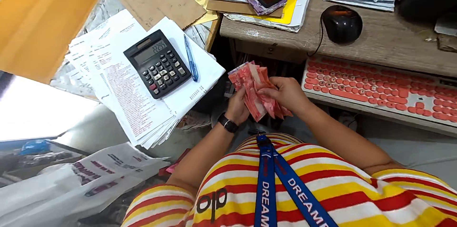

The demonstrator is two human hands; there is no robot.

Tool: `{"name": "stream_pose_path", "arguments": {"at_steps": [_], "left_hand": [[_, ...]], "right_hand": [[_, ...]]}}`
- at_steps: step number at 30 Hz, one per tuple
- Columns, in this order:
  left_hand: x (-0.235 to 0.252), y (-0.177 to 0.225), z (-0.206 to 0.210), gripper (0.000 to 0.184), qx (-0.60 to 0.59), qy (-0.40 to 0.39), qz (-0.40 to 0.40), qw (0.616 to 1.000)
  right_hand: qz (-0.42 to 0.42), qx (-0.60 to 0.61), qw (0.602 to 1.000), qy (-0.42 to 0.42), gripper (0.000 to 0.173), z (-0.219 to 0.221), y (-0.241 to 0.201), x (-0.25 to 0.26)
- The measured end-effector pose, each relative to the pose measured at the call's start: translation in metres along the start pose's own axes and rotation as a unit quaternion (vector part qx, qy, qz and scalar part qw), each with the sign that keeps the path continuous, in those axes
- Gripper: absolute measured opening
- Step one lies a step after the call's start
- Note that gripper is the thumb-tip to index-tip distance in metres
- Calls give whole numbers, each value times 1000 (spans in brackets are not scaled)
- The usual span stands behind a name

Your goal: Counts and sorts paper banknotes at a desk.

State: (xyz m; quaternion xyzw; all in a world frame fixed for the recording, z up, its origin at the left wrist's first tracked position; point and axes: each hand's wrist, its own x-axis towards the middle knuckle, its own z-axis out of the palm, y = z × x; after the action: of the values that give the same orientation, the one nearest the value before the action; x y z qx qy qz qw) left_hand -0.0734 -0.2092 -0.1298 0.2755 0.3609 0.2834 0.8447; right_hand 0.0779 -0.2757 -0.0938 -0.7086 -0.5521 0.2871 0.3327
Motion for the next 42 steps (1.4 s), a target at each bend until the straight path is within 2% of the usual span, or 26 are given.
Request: {"name": "stream_pose_path", "arguments": {"at_steps": [4, 7, 8, 10, 12, 16, 18, 22, 24, 26, 27, 29, 32, 38, 42], "left_hand": [[3, 0, -6, 53, -32, -98, 23, 994], [7, 0, -10, 61, -56, -142, 39, 987], [5, 1, -10, 58, -46, -131, 32, 990], [1, 5, -5, 35, -7, -71, 2, 997], [2, 7, -3, 25, 28, -15, -16, 999], [5, 4, -4, 27, 74, 31, -13, 997], [5, 6, -2, 24, 75, 40, -31, 996], [1, 4, -5, 22, 44, -30, -2, 999], [0, 4, 2, 24, 71, -13, 26, 997], [5, 2, 7, 27, 93, 32, 53, 994], [7, 2, 7, 29, 100, 44, 64, 992], [9, 3, 6, 32, 112, 52, 73, 990], [8, 6, 3, 34, 123, 56, 64, 989], [9, 7, 4, 35, 116, 72, 62, 989], [5, 11, 4, 28, 82, 37, 37, 995]], "right_hand": [[104, 80, 991, -29, 22, -5, 5, 6], [124, 123, 984, -37, 20, -7, 11, 6], [131, 145, 980, -43, 18, -8, 13, 5], [150, 209, 965, -58, 18, -13, 17, 2], [159, 244, 955, -56, 18, -24, 19, 2], [151, 260, 954, -18, 10, -42, 22, 9], [134, 262, 955, -35, 11, -48, 19, 13], [94, 233, 960, -120, 29, -53, 10, 21], [106, 227, 959, -133, 35, -44, 5, 25], [103, 249, 957, -106, 37, -32, 7, 27], [101, 263, 956, -82, 36, -27, 11, 27], [107, 275, 955, -23, 22, -20, 18, 27], [134, 287, 949, -12, 7, -25, 26, 23], [137, 319, 938, -10, 9, -29, 35, 23], [157, 376, 913, -19, 14, -28, 37, 21]]}}
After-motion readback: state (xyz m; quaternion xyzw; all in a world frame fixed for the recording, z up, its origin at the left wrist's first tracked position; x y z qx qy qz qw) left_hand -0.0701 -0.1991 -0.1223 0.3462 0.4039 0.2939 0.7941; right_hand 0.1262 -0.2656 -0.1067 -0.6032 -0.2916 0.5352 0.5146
